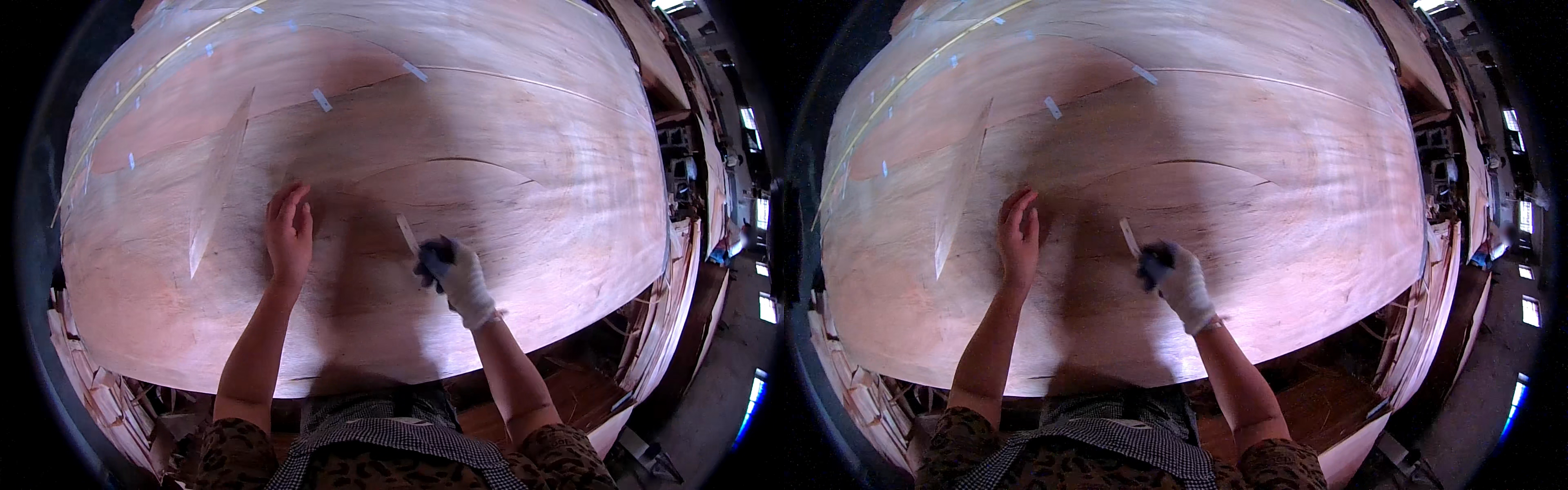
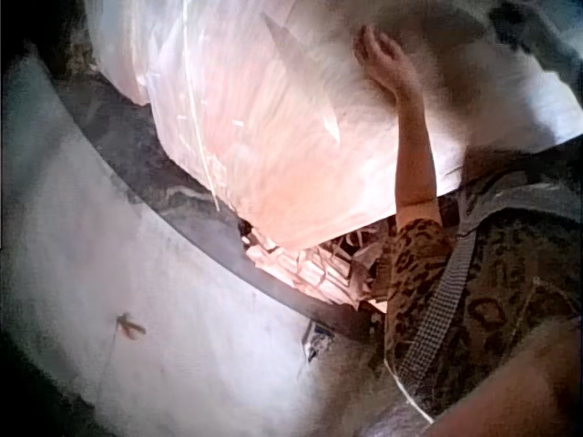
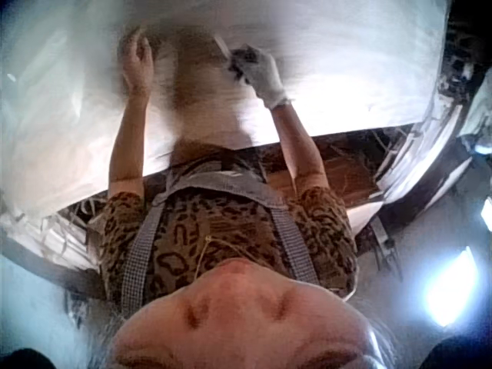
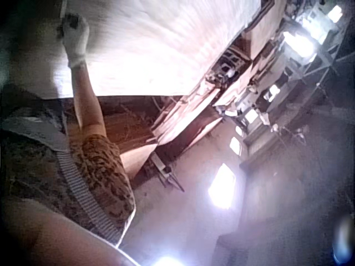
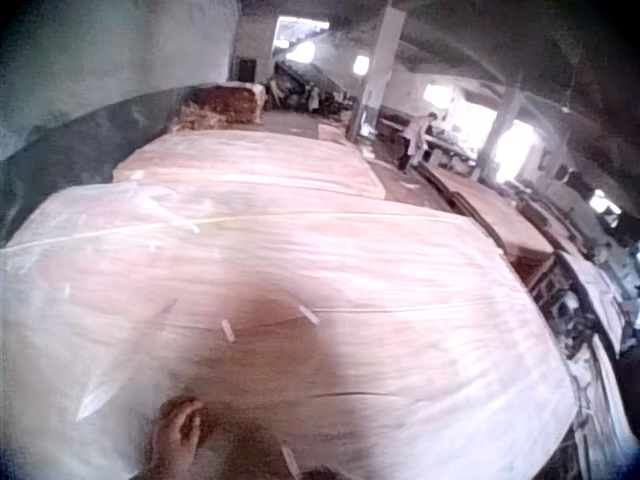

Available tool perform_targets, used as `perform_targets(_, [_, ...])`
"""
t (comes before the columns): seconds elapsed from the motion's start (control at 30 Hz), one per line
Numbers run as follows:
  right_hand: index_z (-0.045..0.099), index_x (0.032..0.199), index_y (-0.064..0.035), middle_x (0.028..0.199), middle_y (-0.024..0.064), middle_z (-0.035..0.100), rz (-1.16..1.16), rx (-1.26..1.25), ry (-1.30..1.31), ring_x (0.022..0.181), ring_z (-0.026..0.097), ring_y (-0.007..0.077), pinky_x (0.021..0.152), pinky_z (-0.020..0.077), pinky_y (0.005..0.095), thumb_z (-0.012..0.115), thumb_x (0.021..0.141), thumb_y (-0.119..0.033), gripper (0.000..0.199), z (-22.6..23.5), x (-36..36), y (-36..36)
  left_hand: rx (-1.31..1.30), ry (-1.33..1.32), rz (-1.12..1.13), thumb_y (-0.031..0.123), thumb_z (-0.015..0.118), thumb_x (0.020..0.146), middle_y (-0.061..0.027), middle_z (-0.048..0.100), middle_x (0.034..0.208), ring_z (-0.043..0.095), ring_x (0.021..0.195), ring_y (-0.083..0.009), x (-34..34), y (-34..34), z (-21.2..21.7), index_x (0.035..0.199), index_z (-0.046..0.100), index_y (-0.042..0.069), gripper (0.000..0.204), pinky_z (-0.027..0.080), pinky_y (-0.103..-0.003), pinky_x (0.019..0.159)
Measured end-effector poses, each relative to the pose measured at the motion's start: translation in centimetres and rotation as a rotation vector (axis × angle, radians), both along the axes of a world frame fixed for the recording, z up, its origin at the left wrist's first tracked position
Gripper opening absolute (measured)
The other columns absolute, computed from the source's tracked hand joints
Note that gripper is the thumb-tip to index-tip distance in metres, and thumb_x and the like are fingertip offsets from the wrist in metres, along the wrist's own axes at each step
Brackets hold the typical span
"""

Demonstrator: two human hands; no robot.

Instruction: The person sorts and inspects wood veneer sheets by hand, using a small utility blade to trim edges and tape to secure sections.

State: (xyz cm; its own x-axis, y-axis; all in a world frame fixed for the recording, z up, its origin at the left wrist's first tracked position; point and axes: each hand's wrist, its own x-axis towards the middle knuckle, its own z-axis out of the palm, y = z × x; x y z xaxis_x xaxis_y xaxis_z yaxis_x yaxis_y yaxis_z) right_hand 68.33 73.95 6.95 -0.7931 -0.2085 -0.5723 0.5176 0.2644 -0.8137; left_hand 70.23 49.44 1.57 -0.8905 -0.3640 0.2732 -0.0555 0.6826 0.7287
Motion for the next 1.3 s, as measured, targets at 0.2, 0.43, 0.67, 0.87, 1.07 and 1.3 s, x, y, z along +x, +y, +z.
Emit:
perform_targets(0.2, [0.059,0.082,0.0015,0.061,0.0109,0.059,0.184,0.068,0.129,0.050,0.056,0.0180,0.050,0.0457,0.0306,0.060,0.077,-0.019,0.021,-5.1,-5.6,-7.7,-0.242,0.012,-0.073,0.003,0.051,0.078,-0.0108,0.048,0.118,0.045,0.109,-0.0295,-1.1,0.0,0.7,0.110,0.052,0.006,0.032,0.036,-0.037,0.094])
perform_targets(0.43, [0.061,0.081,-0.0012,0.070,0.0188,0.060,0.281,0.325,0.226,0.063,0.060,0.0310,0.060,0.0479,0.0370,0.056,0.076,-0.028,0.028,-7.5,-6.1,-8.3,-0.412,-0.178,-0.610,0.015,0.051,0.080,-0.0120,0.036,0.131,0.031,0.123,-0.0278,-1.6,0.7,-0.3,0.123,0.042,0.006,0.045,0.022,-0.040,0.104])
perform_targets(0.67, [0.057,0.080,-0.0081,0.075,0.0180,0.060,0.508,0.871,0.640,0.072,0.056,0.0370,0.063,0.0450,0.0439,0.054,0.079,-0.029,0.021,-4.5,-8.7,-4.2,-0.830,-0.191,-0.621,0.015,0.053,0.077,-0.0116,0.042,0.126,0.036,0.120,-0.0222,-2.4,1.8,0.3,0.117,0.047,0.005,0.041,0.021,-0.039,0.104])
perform_targets(0.87, [0.058,0.084,-0.0058,0.064,0.0040,0.060,-0.162,0.255,0.055,0.045,0.052,0.0113,0.038,0.0373,0.0244,0.052,0.084,-0.013,0.010,-1.0,-7.1,8.2,-0.431,-0.283,-0.474,0.018,0.058,0.077,-0.0134,0.031,0.133,0.027,0.125,-0.0284,-5.1,7.6,0.8,0.122,0.041,0.004,0.050,0.019,-0.047,0.103])
perform_targets(1.07, [0.059,0.084,-0.0060,0.065,0.0031,0.061,-0.385,0.316,0.105,0.046,0.051,0.0094,0.036,0.0306,0.0208,0.059,0.081,-0.017,0.012,-4.3,-10.4,16.0,-0.337,0.014,-0.517,0.019,0.057,0.075,-0.0102,0.035,0.131,0.028,0.125,-0.0280,-11.9,18.1,-2.4,0.119,0.045,0.004,0.048,0.021,-0.045,0.102])
perform_targets(1.3, [0.059,0.074,-0.0048,0.058,0.0039,0.056,-0.468,0.286,0.094,0.044,0.052,0.0120,0.039,0.0405,0.0257,0.066,0.076,-0.023,0.019,-8.3,-12.9,16.7,-0.485,0.093,-0.900,0.020,0.039,0.086,-0.0126,0.036,0.132,0.025,0.127,-0.0249,-14.9,26.7,-4.9,0.121,0.041,0.000,0.041,0.016,-0.036,0.106])
